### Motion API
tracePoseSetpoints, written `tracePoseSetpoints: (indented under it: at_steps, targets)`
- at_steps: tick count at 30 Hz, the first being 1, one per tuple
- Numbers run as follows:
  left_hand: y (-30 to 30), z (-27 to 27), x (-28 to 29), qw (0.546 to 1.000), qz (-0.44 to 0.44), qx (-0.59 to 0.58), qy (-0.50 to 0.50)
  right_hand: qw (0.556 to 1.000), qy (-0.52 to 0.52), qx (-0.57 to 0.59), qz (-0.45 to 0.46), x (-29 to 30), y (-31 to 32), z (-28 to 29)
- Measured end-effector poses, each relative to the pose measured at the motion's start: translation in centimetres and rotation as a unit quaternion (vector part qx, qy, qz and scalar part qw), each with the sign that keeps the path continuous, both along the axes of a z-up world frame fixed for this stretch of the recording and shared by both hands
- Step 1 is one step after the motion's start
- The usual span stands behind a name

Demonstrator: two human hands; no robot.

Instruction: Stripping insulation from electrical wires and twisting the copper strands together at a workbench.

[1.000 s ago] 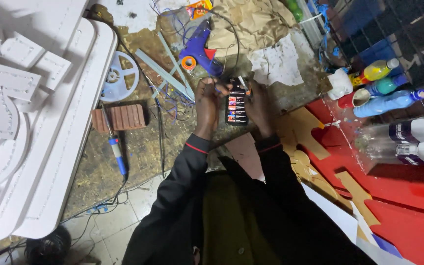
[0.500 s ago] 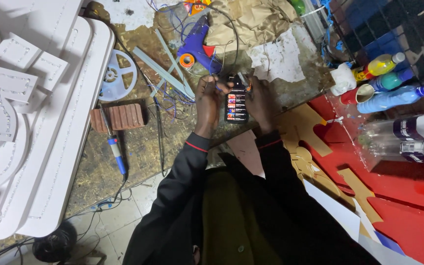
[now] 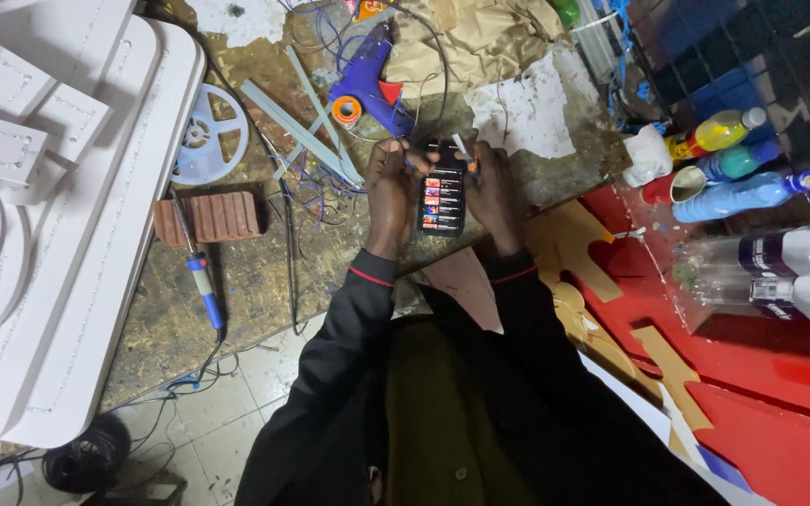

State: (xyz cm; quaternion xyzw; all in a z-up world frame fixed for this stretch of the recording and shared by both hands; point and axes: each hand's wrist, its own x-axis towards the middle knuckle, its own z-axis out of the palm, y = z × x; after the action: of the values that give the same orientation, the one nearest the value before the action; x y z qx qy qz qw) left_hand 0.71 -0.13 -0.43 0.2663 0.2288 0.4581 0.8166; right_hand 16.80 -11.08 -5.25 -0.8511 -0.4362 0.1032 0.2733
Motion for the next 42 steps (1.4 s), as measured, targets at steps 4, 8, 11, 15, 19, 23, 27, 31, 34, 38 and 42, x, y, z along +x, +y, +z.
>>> tracePoseSetpoints:
  at_steps: [4, 8, 11, 15, 19, 23, 27, 31, 34, 38, 42]
  targets:
    - [0.2, -0.2, 0.0, 1.000, 0.004, 0.003, 0.005, 1.000, -0.011, -0.013, 0.007, 0.6, 0.4, -1.2]
    - [0.3, -0.6, -0.1, 1.000, 0.004, 0.002, 0.005, 0.998, 0.041, 0.055, -0.006, -0.4, 0.3, 0.2]
    - [0.6, -0.3, -0.6, 1.000, 0.007, 0.002, 0.005, 0.984, 0.113, 0.136, 0.026, -1.9, 0.8, 2.4]
    - [2.4, -5.8, -0.7, 1.000, 0.017, 0.007, 0.003, 0.895, 0.320, 0.303, 0.076, -6.2, 1.0, 4.5]
    - [1.5, -0.1, -4.2, 0.999, 0.007, 0.022, 0.045, 0.875, 0.376, 0.286, 0.102, -8.0, 1.5, 6.5]
    - [2.8, -2.3, -6.2, 0.999, 0.028, 0.000, 0.030, 0.868, 0.403, 0.269, 0.110, -9.5, 2.6, 5.2]
    - [3.9, -2.6, -9.1, 0.999, 0.029, 0.004, 0.033, 0.865, 0.392, 0.289, 0.115, -11.9, 3.8, 6.2]
    - [4.6, -3.2, -11.3, 0.999, 0.037, -0.016, 0.007, 0.864, 0.397, 0.283, 0.126, -13.1, 5.3, 4.7]
    - [4.9, -2.5, -13.3, 0.999, 0.029, -0.008, 0.028, 0.855, 0.415, 0.284, 0.130, -14.6, 6.0, 4.4]
    - [5.0, -2.3, -16.4, 0.998, 0.028, -0.010, 0.064, 0.853, 0.425, 0.271, 0.132, -16.3, 6.8, 4.5]
    - [3.5, 2.8, -20.1, 0.989, 0.017, 0.001, 0.146, 0.858, 0.431, 0.255, 0.116, -17.6, 7.9, 4.8]
